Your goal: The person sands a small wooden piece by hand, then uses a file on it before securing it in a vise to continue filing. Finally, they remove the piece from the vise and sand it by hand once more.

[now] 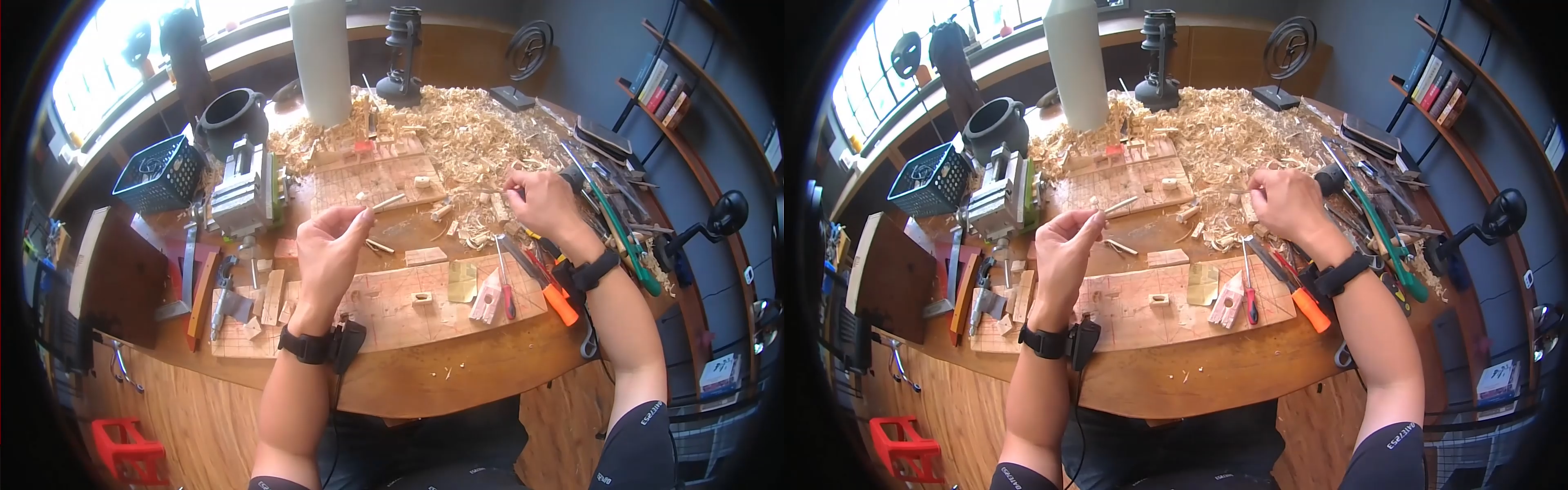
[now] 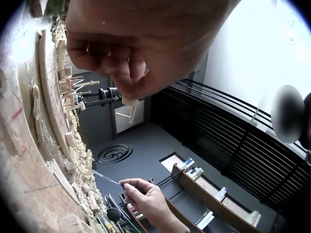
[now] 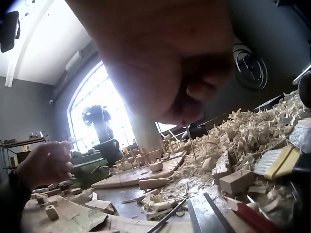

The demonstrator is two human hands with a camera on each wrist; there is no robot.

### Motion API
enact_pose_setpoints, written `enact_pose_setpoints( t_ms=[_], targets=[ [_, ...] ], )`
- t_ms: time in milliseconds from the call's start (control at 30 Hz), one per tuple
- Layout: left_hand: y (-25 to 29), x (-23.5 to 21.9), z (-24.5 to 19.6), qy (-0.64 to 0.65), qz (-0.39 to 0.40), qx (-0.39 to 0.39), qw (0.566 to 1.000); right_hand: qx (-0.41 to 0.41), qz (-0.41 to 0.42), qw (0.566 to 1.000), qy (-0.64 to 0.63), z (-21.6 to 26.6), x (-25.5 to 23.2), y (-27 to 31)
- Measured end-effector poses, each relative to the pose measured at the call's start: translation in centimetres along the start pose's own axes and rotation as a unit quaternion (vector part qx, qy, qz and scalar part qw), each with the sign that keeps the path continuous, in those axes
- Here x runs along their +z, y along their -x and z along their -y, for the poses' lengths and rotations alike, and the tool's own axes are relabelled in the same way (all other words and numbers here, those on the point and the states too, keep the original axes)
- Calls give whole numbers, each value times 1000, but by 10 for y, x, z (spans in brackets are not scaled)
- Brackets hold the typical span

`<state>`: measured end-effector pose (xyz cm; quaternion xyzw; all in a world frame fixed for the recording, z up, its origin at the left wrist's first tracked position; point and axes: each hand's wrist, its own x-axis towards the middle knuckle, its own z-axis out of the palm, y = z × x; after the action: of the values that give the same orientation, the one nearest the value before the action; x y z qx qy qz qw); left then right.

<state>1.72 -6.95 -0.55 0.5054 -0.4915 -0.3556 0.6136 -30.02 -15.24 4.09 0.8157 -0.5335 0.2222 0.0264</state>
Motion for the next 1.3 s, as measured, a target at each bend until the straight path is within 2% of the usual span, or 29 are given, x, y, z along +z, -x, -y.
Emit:
enact_pose_setpoints(
  t_ms=[67,200,267,300,400,467,567,600,667,800,900,967,1100,1167,1200,1267,1300],
  targets=[
    [0,-1,0,8,0,1,1000,65,11,994,84,3,-13,1],
    [1,1,-1,10,9,3,1000,89,-4,995,52,12,-19,5],
    [1,1,-2,4,6,-6,1000,36,46,991,-121,18,-12,8],
    [2,0,-3,3,5,-4,1000,-12,40,990,-132,16,-3,11],
    [3,-1,-9,11,-3,-15,1000,-52,63,981,-178,26,0,17],
    [3,-1,-11,-8,-21,-19,1000,-39,81,981,-173,31,-11,17],
    [0,-5,-10,4,-27,5,1000,58,117,981,-142,35,-24,14],
    [0,-6,-11,4,-26,4,1000,58,117,981,-142,35,-21,15],
    [-1,-9,-13,10,-38,3,999,-14,60,985,-158,34,-12,16],
    [-1,-9,-14,8,-45,-1,999,-45,34,992,-114,31,-1,14],
    [-2,-8,-11,17,-49,9,999,-25,55,992,-115,23,0,14],
    [-2,-9,-11,17,-46,14,999,25,72,990,-117,22,-7,16],
    [-2,-9,-12,17,-41,15,999,15,62,979,-193,24,-24,21],
    [-2,-9,-12,13,-42,13,999,0,148,969,-195,23,-33,23],
    [-2,-9,-11,14,-42,13,999,1,148,970,-195,22,-33,25],
    [-2,-8,-11,14,-42,13,999,-31,46,992,-116,18,-31,28],
    [-2,-8,-11,14,-41,13,999,-30,45,992,-115,16,-34,28]
  ],
)
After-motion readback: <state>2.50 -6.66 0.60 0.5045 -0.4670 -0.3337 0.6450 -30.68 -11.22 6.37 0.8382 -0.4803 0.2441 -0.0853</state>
